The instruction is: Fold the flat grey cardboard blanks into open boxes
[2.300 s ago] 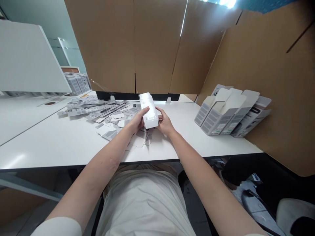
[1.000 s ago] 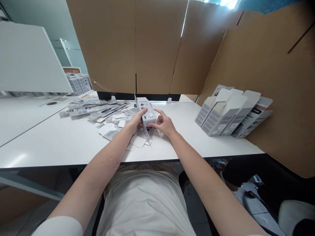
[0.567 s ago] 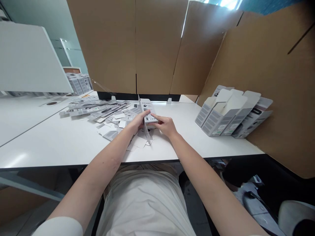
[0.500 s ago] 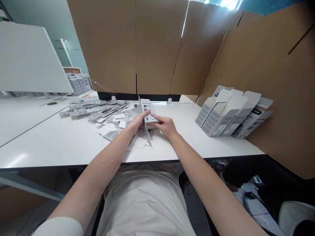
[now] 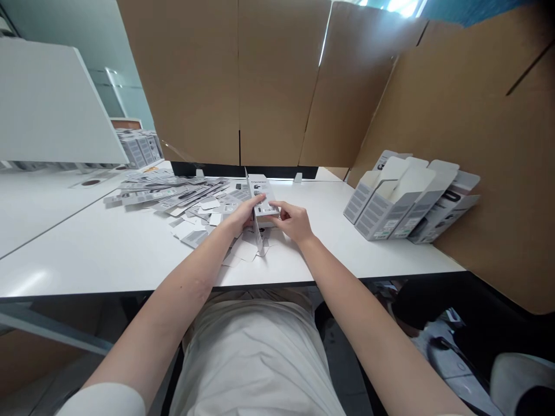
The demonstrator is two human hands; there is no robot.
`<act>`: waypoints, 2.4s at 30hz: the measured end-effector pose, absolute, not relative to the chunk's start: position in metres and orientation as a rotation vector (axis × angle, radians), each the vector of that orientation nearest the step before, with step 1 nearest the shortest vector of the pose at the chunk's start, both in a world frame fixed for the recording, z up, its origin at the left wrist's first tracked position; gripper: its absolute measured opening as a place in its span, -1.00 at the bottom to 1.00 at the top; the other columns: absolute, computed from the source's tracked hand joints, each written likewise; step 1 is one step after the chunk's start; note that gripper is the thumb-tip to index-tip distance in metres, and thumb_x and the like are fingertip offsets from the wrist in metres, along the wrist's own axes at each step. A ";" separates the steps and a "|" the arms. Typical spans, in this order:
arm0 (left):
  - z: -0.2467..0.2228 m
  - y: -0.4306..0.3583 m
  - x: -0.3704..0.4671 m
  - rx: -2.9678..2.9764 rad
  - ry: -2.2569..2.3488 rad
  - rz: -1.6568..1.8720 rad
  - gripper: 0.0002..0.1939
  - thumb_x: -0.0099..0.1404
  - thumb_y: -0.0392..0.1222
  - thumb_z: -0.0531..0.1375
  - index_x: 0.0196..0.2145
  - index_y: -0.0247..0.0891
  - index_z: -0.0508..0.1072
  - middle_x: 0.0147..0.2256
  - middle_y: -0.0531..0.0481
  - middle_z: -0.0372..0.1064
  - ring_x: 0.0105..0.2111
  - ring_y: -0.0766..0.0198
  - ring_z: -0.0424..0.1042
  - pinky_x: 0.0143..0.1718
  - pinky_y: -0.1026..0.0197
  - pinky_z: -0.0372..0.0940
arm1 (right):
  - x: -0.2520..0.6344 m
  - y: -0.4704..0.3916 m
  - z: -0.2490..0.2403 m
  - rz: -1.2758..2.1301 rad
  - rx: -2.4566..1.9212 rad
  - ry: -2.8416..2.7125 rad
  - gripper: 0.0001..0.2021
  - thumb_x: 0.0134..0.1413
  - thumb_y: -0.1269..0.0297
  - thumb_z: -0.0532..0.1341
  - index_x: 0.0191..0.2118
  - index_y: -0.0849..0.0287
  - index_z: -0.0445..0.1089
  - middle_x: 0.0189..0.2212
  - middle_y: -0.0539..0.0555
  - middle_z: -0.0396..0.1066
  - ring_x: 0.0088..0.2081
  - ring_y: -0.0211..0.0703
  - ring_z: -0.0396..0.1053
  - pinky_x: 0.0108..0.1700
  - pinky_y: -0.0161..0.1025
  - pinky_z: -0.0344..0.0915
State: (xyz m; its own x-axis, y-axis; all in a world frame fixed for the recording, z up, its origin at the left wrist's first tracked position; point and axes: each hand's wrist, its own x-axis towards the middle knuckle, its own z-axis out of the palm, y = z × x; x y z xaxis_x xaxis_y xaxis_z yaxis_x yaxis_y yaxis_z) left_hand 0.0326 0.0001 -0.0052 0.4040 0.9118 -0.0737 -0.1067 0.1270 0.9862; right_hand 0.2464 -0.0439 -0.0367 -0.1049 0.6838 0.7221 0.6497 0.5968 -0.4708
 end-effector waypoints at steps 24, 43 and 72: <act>-0.010 0.003 0.041 1.180 0.970 0.928 -0.49 0.41 0.37 0.48 -0.09 -0.14 0.68 -0.22 -0.16 0.74 -0.30 0.00 0.70 -0.35 0.14 0.48 | 0.245 -0.043 -0.036 -0.098 -1.165 -1.778 -0.86 0.28 0.23 0.42 -0.35 0.03 0.57 -0.53 -0.04 0.39 -0.45 -0.12 0.31 -0.24 -0.19 0.31; -0.009 0.001 0.044 1.232 1.006 0.916 -0.54 0.49 0.35 0.41 -0.10 -0.13 0.70 -0.21 -0.12 0.73 -0.34 0.13 0.65 -0.42 0.25 0.47 | 0.245 -0.041 -0.037 -0.037 -1.183 -1.755 -0.97 0.21 0.24 0.39 -0.26 0.01 0.61 -0.53 -0.05 0.38 -0.45 -0.07 0.32 -0.22 -0.16 0.32; -0.002 0.000 0.041 0.997 0.575 1.213 -0.33 0.32 0.44 0.58 0.03 -0.16 0.65 -0.01 -0.22 0.78 0.04 -0.19 0.79 -0.08 0.00 0.71 | 0.243 -0.041 -0.033 0.255 -1.192 -1.665 -0.28 0.37 -0.63 0.21 -0.38 -0.02 0.23 -0.51 -0.02 0.36 -0.44 -0.09 0.24 -0.31 -0.10 0.17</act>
State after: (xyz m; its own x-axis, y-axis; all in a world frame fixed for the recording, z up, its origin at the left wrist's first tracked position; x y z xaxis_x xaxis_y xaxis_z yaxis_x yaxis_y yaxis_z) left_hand 0.0413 -0.0004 -0.0015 0.2903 0.9475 0.1340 -0.4956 0.0291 0.8680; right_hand 0.2433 -0.0407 -0.0327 0.0186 0.7953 0.6059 0.5775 0.4861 -0.6558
